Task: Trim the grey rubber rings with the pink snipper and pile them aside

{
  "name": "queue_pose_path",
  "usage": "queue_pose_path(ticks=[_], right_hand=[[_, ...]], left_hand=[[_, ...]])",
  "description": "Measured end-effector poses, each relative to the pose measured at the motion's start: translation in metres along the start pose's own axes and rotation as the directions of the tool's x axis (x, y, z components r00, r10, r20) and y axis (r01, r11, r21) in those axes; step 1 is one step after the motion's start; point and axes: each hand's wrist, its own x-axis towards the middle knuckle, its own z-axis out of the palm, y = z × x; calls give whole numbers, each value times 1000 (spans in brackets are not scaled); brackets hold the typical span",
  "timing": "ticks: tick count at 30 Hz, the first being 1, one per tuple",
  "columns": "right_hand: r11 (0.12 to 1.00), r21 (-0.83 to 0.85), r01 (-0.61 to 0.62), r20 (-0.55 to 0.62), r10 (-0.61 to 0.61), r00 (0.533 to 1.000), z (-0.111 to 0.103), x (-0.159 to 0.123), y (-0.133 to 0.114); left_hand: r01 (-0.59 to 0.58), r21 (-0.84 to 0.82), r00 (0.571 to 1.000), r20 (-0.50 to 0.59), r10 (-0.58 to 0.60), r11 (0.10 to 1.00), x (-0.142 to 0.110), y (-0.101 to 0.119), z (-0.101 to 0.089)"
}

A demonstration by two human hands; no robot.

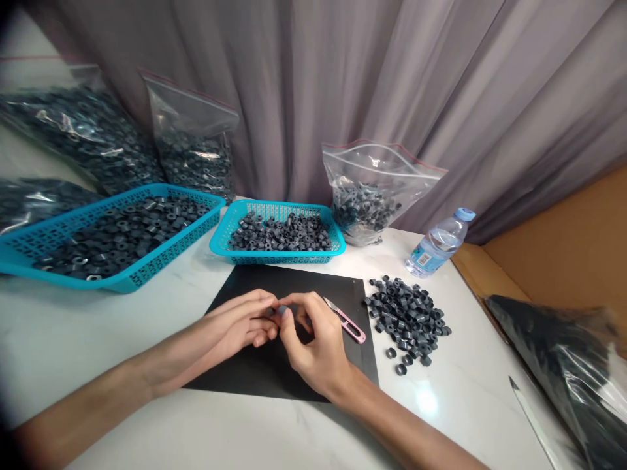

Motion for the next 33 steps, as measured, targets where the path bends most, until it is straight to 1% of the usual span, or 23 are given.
queue_pose_path(ticks=[2, 4, 7, 10, 15, 18, 23, 29, 33], right_hand=[[998, -17, 55, 34, -55, 998, -1, 1, -2], [997, -30, 74, 53, -73, 996, -2, 3, -4], [999, -17, 47, 71, -46, 996, -4, 3, -3], [999, 35, 10, 77, -12, 997, -6, 1, -1], [984, 142, -103, -3, 105, 995, -5, -4, 8], [981, 132, -141, -54, 149, 987, -2, -4, 11], [988, 79, -129, -85, 136, 987, 0, -1, 11], [990, 85, -116, -94, 124, 988, 0, 2, 12], [993, 89, -81, -93, 89, 992, 1, 2, 10]], left_hand=[[38, -53, 998, 42, -36, 998, 0, -4, 3], [52, -89, 997, 56, -47, 995, -1, -6, 5], [43, -79, 998, 40, -40, 996, -2, -4, 4], [38, -33, 999, 38, -37, 999, -3, -1, 1], [2, 3, 999, 53, -2, 1000, -1, 2, -2], [-1, 30, 999, 52, -1, 1000, 0, 3, -2], [-16, 52, 998, 59, 13, 999, 0, 4, 1], [-12, 23, 997, 72, 10, 1000, 0, 2, 2], [-2, 10, 997, 80, 2, 1000, -1, 2, 3]])
